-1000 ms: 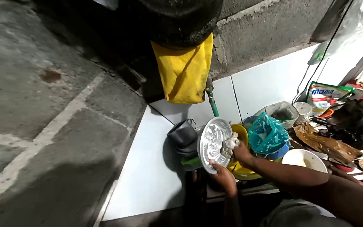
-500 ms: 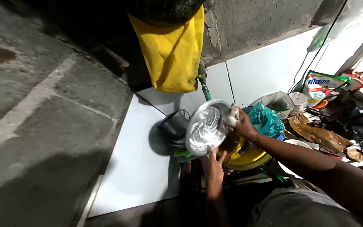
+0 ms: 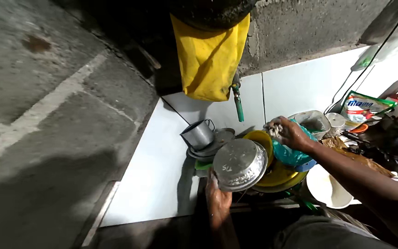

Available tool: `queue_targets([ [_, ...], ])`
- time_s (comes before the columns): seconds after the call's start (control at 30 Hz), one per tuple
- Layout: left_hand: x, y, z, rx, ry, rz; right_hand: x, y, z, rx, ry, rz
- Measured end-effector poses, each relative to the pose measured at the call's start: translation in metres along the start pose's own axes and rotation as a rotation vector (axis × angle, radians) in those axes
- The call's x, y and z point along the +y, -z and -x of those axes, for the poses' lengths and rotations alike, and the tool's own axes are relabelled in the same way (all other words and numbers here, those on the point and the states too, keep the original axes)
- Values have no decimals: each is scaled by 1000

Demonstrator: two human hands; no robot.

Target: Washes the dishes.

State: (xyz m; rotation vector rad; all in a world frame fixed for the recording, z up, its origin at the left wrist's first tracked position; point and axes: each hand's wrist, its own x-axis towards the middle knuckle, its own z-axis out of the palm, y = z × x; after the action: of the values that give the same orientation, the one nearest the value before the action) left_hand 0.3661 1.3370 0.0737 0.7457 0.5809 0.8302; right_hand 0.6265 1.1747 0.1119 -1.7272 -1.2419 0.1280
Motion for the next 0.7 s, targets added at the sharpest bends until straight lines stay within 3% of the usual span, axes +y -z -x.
queue_targets([
  [0.1, -9, -25, 3, 84, 4, -118, -38, -17, 7, 13, -53, -162],
  [0.2, -31, -45, 7, 134, -60, -163, -61, -68, 28, -175, 111, -149],
  [0.23, -38, -49, 11, 134, -99, -193, -61, -84, 30, -156, 155, -123],
  [0.33, -43, -48, 24, 16, -162, -305, -36, -94, 10, -45, -1, -122],
  [0.43, -37, -49, 22, 61, -202, -361, -29, -94, 6, -20, -204, -170],
  [0.57, -31, -55, 18, 53, -264, -407, -63, -124, 39, 1, 15, -187],
  [0.7, -27, -58, 17, -8, -286, -493, -28, -105, 7, 48, -221, -249],
])
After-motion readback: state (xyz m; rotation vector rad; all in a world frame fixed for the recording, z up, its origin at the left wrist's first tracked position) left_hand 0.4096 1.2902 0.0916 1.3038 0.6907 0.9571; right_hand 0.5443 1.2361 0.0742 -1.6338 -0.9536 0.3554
